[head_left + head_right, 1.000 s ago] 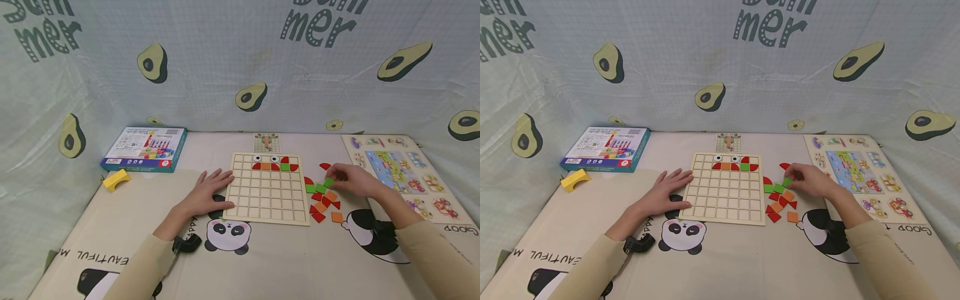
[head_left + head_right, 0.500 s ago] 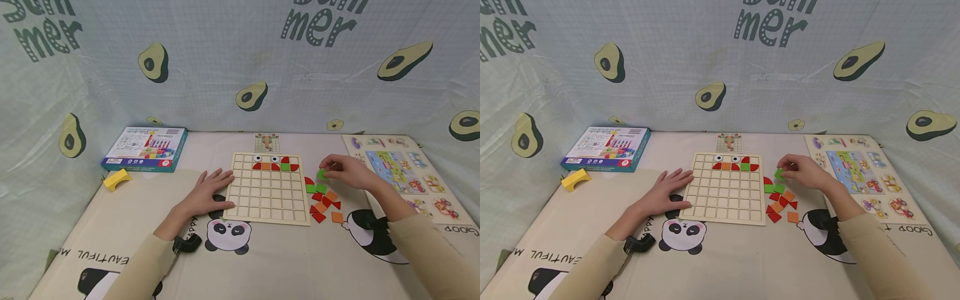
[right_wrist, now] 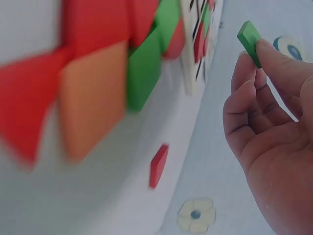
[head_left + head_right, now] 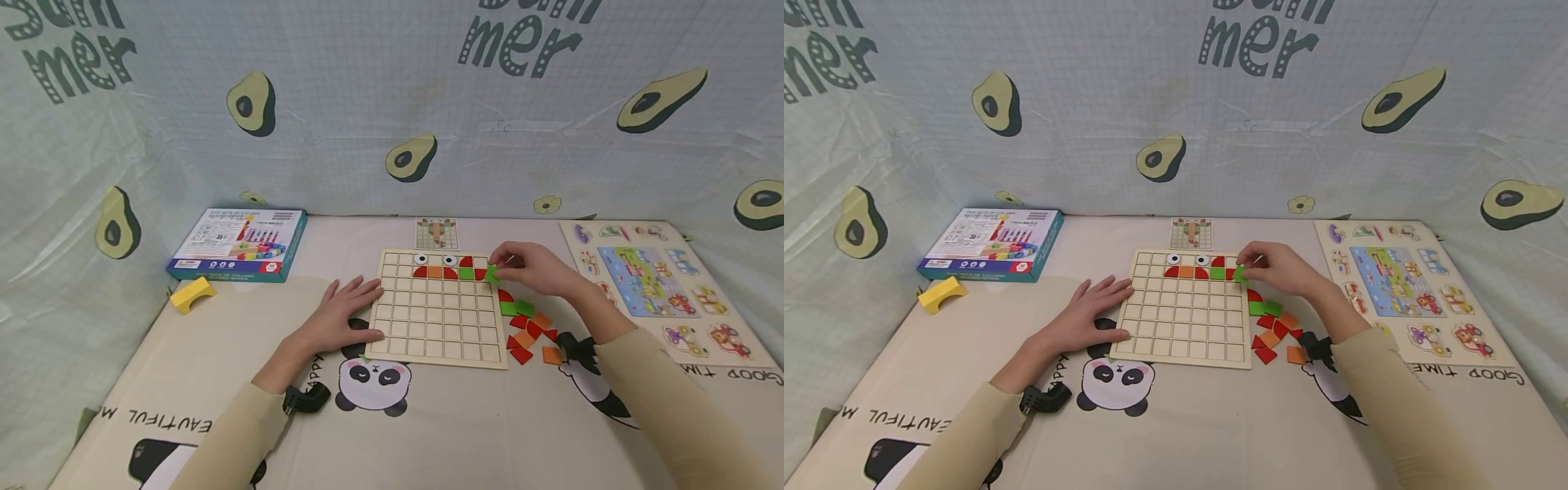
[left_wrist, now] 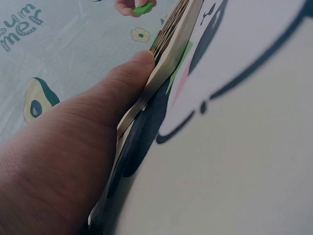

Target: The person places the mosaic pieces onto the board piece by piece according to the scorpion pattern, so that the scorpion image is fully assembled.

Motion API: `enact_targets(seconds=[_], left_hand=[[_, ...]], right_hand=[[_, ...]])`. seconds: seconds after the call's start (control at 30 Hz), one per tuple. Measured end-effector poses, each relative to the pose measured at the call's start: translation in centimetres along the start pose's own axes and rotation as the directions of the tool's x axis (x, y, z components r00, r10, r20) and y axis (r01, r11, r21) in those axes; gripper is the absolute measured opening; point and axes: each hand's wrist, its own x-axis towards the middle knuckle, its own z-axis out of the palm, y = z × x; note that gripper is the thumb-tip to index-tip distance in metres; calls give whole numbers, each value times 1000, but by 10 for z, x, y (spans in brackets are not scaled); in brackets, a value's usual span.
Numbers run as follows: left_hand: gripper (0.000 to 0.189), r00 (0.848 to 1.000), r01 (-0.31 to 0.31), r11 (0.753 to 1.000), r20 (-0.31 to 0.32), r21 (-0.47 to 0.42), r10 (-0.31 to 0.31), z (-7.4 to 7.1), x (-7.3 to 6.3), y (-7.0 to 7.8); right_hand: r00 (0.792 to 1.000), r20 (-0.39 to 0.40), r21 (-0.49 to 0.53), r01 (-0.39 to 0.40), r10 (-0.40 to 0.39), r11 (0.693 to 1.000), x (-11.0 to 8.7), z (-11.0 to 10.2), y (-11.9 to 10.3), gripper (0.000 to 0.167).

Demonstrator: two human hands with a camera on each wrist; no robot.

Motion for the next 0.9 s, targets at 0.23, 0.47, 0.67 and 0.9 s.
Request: enact_targets(seconds=[0.23, 0.47, 0.67, 0.9], left_hand=[[85, 1000, -4, 1000, -6, 5, 4, -1, 0, 0], [86, 1000, -2, 1000, 0, 4, 2, 0, 0, 0], [86, 1000, -5, 1000, -3, 3, 5, 0, 0, 0], [86, 1000, -9, 1000, 1, 0, 9, 0, 0, -1]], right_hand=[[999, 35, 37, 19, -20, 999, 28, 11, -18, 13], [998, 59, 52, 12, -15, 999, 50, 25, -34, 15], [993, 96, 67, 67, -74, 995, 66, 36, -40, 14], [985, 132, 61, 100, -107, 993, 86, 50, -51, 10]])
